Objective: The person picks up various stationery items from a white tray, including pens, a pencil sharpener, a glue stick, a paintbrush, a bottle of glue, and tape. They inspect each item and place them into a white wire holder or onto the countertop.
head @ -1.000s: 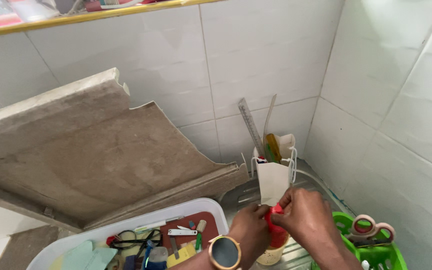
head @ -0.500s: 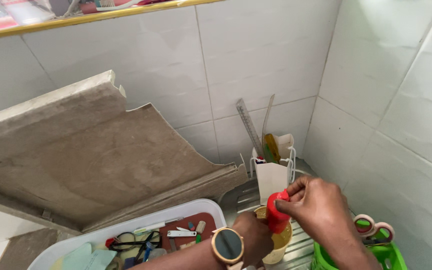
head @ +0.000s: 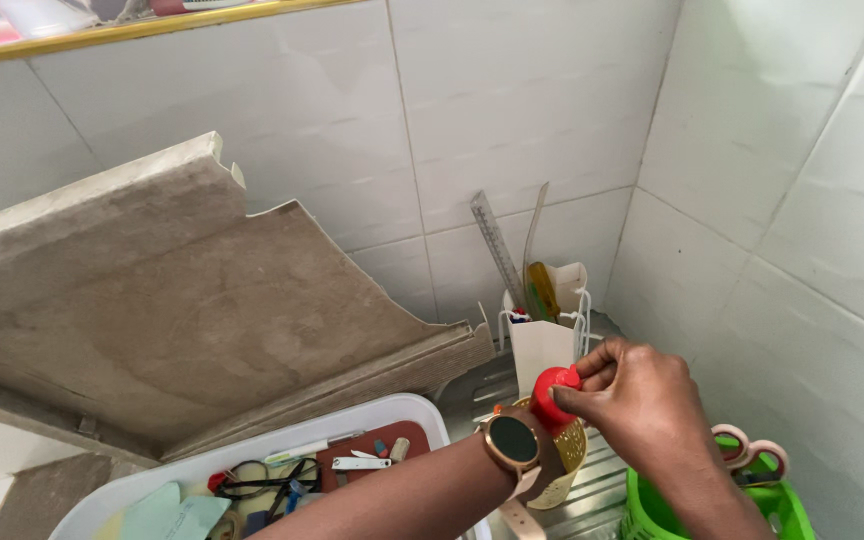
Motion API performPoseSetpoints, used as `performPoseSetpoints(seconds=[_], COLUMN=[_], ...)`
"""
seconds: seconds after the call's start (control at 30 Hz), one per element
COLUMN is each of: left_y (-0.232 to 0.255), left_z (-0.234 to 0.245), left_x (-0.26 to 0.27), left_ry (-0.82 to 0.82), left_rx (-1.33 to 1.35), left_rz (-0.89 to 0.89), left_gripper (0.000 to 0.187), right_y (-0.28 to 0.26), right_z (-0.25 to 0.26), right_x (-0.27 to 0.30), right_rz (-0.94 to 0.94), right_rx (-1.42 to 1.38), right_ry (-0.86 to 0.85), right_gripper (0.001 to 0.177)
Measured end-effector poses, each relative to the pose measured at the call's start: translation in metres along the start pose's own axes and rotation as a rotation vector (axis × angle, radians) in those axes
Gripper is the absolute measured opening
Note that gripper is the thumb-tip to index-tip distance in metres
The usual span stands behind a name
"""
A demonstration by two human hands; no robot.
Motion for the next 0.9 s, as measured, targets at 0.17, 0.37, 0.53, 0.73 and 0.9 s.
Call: performPoseSetpoints(seconds=[0.17,0.37,0.53,0.73,0.9], left_y=[-0.002,0.006,0.019,0.021,0.015], left_z=[0.003,0.067,0.098,0.082,0.090], left_x=[-0.039,-0.064,-0.059,-0.038,-0.045], left_ry=[-0.309,-0.092,0.003,-0.269,-0.073], left_rx=[0.949,0.120,-0.080,-0.155,-0.181], left_rz=[-0.152,0.010,-0.137,-0.234,-0.205], left_gripper=[0.028,0.019,0.030,0.042,0.048], right_y=[0.001,0.008,0.009,-0.002,-0.004], right_z=[-0.006,-0.007,-0.006,-0.003,0.000], right_x=[-0.004,-0.009,-0.010,-0.007,-0.002], right_rz=[-0.001,-0.005,-0.029,-0.014,-0.040], right_rx=[-0.032,0.016,-0.002,0.012,0.010], right_ry=[-0.006,0.004,-0.026,-0.035,-0.046], right_gripper=[0.039,0.039,0.038,0.039,0.037])
Point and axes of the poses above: each hand's wrist, its own x-axis away from the middle knuckle, its own z-axis out of the back of the hand, y = z × x, the point moved 7 cm from there along -x, towards the middle knuckle, and after that the axes turned 1 degree about -x, right-handed, at the moved point
